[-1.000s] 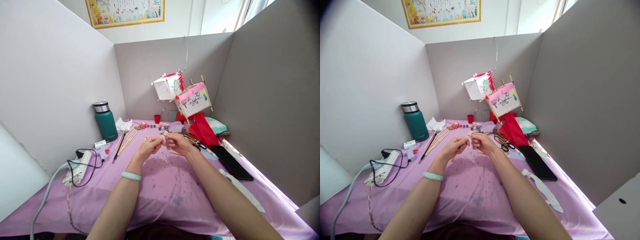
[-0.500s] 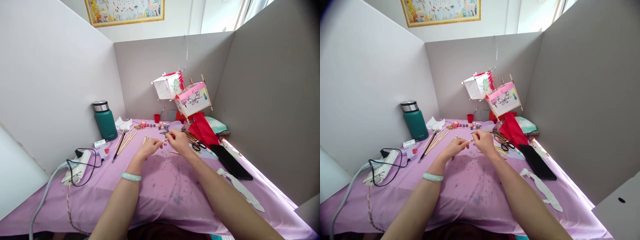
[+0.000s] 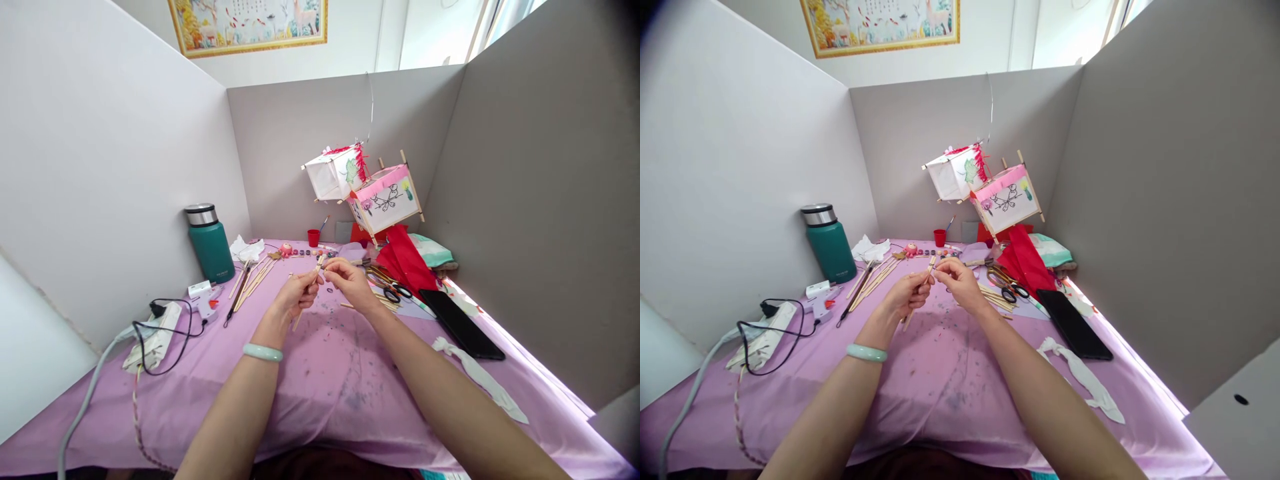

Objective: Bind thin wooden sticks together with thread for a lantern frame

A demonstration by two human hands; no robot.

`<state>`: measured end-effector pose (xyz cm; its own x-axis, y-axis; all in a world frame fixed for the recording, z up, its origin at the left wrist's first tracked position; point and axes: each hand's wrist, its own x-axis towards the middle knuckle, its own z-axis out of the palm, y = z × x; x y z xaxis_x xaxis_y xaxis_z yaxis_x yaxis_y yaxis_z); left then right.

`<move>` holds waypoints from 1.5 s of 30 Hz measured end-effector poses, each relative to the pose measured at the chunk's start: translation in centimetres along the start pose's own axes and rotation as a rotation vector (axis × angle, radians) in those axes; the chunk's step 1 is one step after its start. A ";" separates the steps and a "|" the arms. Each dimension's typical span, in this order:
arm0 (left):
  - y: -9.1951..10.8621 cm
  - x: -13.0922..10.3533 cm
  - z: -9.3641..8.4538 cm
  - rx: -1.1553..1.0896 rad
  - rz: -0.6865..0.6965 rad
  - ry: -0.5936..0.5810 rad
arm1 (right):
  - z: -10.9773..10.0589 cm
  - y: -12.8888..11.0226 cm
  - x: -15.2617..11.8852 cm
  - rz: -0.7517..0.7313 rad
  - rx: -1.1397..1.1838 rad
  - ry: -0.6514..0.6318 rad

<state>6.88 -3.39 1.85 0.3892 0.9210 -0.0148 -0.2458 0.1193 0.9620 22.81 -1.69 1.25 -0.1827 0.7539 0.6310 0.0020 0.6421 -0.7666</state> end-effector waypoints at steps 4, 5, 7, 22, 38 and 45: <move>0.0 0.1 -0.2 -0.066 -0.040 -0.043 | 0.2 -0.4 -0.2 0.057 0.131 0.018; 0.0 0.1 -0.1 -0.072 -0.034 -0.048 | 0.3 -0.5 -0.3 0.100 0.176 -0.008; 0.0 0.0 0.0 -0.052 0.005 -0.045 | 0.2 -0.6 -0.3 0.198 0.281 -0.074; 0.1 -0.1 -0.1 0.983 0.264 0.100 | -3.4 -0.7 0.8 0.695 0.389 -0.192; -1.6 1.2 0.4 1.144 0.331 0.317 | 0.1 -1.1 -1.3 -0.184 -0.879 0.039; -0.7 0.4 1.4 0.262 0.291 0.241 | 0.0 -1.8 -1.0 -0.262 -0.554 0.164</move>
<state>8.40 -3.65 1.56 0.1122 0.9661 0.2325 -0.0695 -0.2258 0.9717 22.98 -3.63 2.00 -0.0936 0.5451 0.8331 0.4940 0.7519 -0.4365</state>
